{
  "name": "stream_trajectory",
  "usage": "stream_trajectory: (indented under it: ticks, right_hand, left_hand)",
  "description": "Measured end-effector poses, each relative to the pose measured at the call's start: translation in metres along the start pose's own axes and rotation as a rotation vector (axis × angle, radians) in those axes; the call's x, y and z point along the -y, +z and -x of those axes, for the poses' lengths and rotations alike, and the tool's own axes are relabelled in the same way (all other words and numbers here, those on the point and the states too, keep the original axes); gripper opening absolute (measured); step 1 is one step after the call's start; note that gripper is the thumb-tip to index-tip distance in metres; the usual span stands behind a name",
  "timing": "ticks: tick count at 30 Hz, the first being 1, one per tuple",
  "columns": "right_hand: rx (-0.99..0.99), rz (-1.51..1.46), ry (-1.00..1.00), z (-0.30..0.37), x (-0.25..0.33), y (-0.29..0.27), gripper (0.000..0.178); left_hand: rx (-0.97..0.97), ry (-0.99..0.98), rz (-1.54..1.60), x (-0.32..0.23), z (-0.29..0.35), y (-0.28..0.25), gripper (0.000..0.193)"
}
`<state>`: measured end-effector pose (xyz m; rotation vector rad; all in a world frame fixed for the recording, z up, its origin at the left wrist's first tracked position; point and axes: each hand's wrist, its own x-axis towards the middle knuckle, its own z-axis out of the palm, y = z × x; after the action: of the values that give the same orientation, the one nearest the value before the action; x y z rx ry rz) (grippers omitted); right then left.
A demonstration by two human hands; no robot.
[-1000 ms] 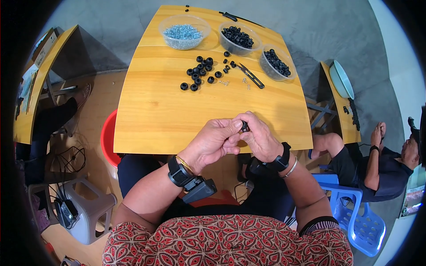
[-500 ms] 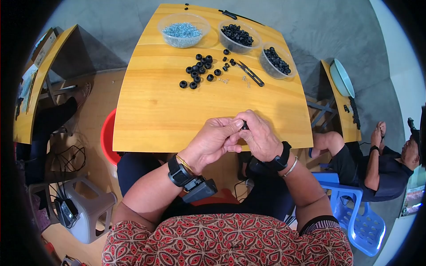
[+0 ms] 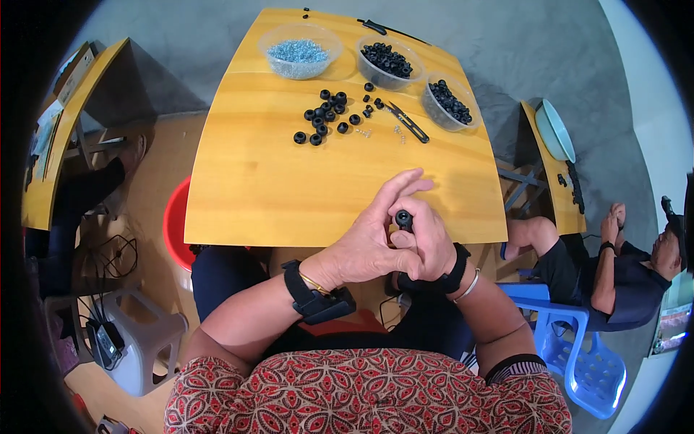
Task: Assembling small black plastic components using hands and a tool.
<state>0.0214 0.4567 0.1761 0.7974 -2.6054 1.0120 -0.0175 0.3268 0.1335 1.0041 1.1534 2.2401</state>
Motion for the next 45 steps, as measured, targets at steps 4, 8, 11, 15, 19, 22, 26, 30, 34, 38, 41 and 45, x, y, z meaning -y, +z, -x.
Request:
stream_trajectory:
  ticks: [4,8,11,15,19,22,26,30,34,38,41,45]
  right_hand:
    - [0.012,-0.02,0.019,0.003,0.002,0.002,0.037]
    - [0.003,0.073,-0.041,-0.001,0.017,-0.004,0.034]
    - [-0.046,0.156,-0.214,0.005,0.011,-0.007,0.03]
    - [-0.067,0.145,-0.289,0.009,0.002,-0.004,0.028]
    - [-0.023,-0.055,-0.155,0.006,0.003,-0.002,0.033]
    - [-0.025,-0.117,-0.194,0.0,-0.002,-0.004,0.032]
    - [0.001,-0.179,-0.109,0.008,-0.014,-0.008,0.036]
    - [-0.093,0.116,-0.147,0.007,-0.013,-0.016,0.049]
    - [-0.093,0.188,-0.153,0.006,-0.014,-0.022,0.049]
    - [-0.056,0.164,-0.17,0.005,-0.012,-0.019,0.045]
    - [-0.035,0.104,-0.136,0.006,-0.013,-0.015,0.043]
    - [-0.007,-0.004,-0.054,0.007,-0.014,-0.01,0.039]
  left_hand:
    - [-0.015,0.009,-0.013,-0.003,0.001,0.007,0.087]
    - [-0.065,0.07,0.046,-0.008,0.002,0.016,0.063]
    - [-0.071,0.179,-0.078,-0.013,0.002,0.02,0.055]
    - [-0.063,0.243,-0.095,-0.012,0.002,0.021,0.047]
    - [-0.085,0.248,-0.091,-0.006,0.0,0.02,0.042]
    - [-0.073,0.282,-0.138,-0.001,-0.004,0.016,0.045]
    - [-0.082,0.137,-0.141,-0.013,-0.008,0.019,0.045]
    - [-0.196,-0.079,0.128,0.001,-0.003,0.002,0.039]
    - [-0.013,-0.429,0.541,-0.011,-0.002,0.003,0.019]
    - [-0.117,-0.539,0.673,-0.012,0.0,0.003,0.018]
    - [-0.107,-0.533,0.706,-0.01,0.002,0.002,0.017]
    - [-0.185,-0.597,0.661,-0.012,0.003,0.003,0.015]
